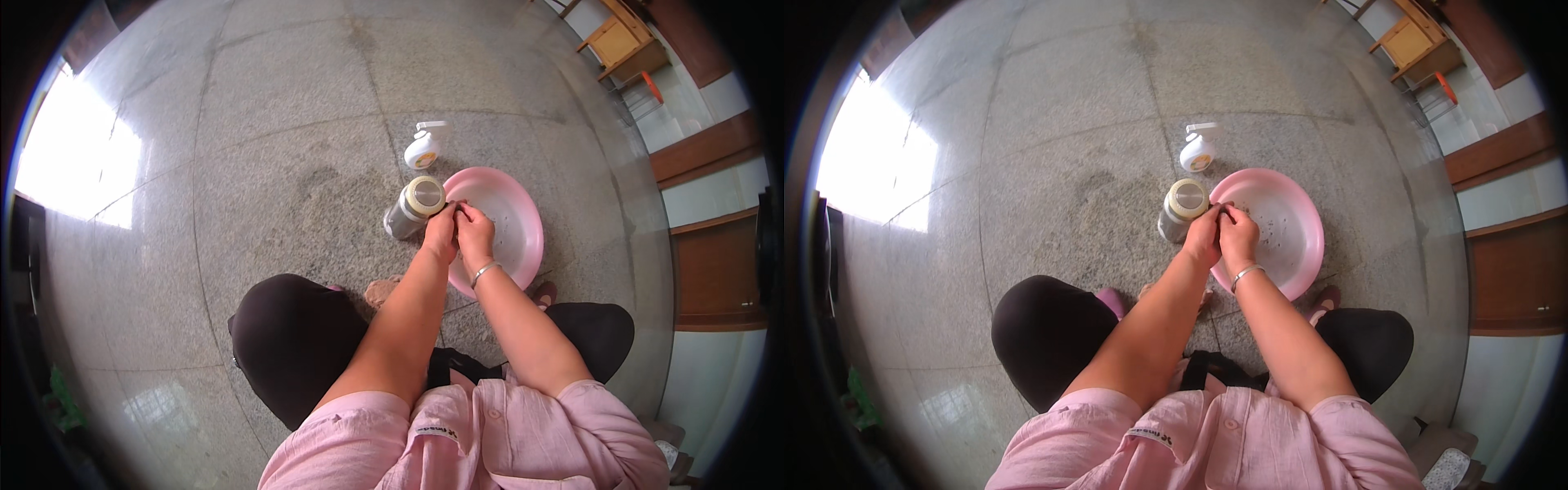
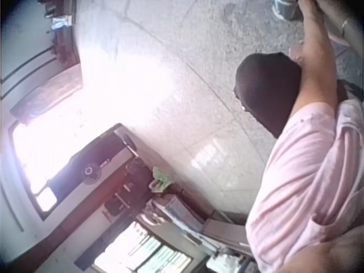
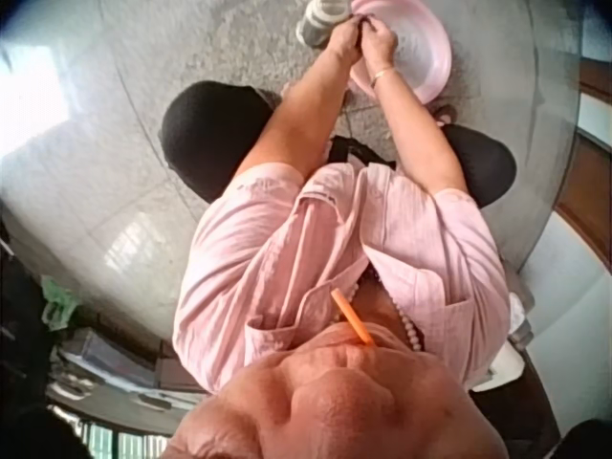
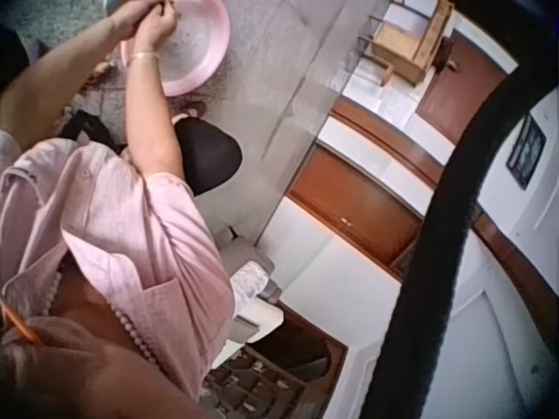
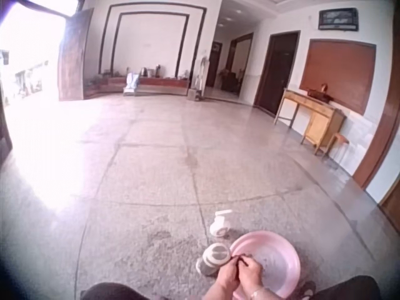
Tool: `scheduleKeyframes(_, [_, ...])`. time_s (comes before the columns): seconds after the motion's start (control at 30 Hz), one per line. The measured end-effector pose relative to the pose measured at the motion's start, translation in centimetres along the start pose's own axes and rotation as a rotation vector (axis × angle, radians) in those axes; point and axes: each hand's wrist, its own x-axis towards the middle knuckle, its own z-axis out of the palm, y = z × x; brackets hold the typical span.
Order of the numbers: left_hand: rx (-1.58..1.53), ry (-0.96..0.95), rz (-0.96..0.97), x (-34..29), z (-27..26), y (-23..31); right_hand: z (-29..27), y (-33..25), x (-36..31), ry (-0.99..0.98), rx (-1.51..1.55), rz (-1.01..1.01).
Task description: The person washes a thermos and its detachable strap in a basin of soapy water by hand, then wipes the exterior of the thermos with a cloth.
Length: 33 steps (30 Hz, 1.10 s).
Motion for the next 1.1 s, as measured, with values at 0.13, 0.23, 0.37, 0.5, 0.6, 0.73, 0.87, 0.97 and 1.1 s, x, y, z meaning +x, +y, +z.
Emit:
scheduleKeyframes(0.13, [-0.027, 0.017, 0.029, -0.3, 0.1, 0.0, 0.4, -1.3, -0.5, 0.015, -0.199, -0.051])
scheduleKeyframes(0.23, [-0.012, 0.008, 0.066, -0.3, 0.3, -0.3, 0.4, -1.6, -0.4, 0.021, -0.315, -0.059])
scheduleKeyframes(0.37, [-0.017, -0.022, 0.116, -0.6, 0.0, -0.2, 0.4, -2.5, -0.2, -0.070, -0.467, 0.020])
scheduleKeyframes(0.5, [0.012, -0.050, 0.095, -0.4, -0.2, -0.3, 0.3, -2.0, 0.5, -0.105, -0.733, -0.060])
scheduleKeyframes(0.6, [0.038, -0.061, 0.048, 0.1, -0.9, 0.2, 0.0, -2.6, 0.3, -0.138, -0.779, -0.195])
scheduleKeyframes(0.73, [0.139, -0.036, 0.029, 1.0, -1.0, -0.5, -1.2, -1.2, 1.1, -0.209, -0.991, -0.308])
scheduleKeyframes(0.87, [0.201, 0.047, 0.058, 1.5, -1.2, -0.7, -1.3, -1.6, 0.8, -0.230, -1.025, -0.392])
scheduleKeyframes(0.97, [0.160, 0.034, 0.022, 1.6, -1.0, -0.6, -1.5, -1.6, 1.0, -0.231, -1.035, -0.426])
scheduleKeyframes(1.1, [0.148, 0.046, 0.034, 1.9, -1.3, -0.7, -1.4, -1.6, 0.8, -0.230, -1.036, -0.465])
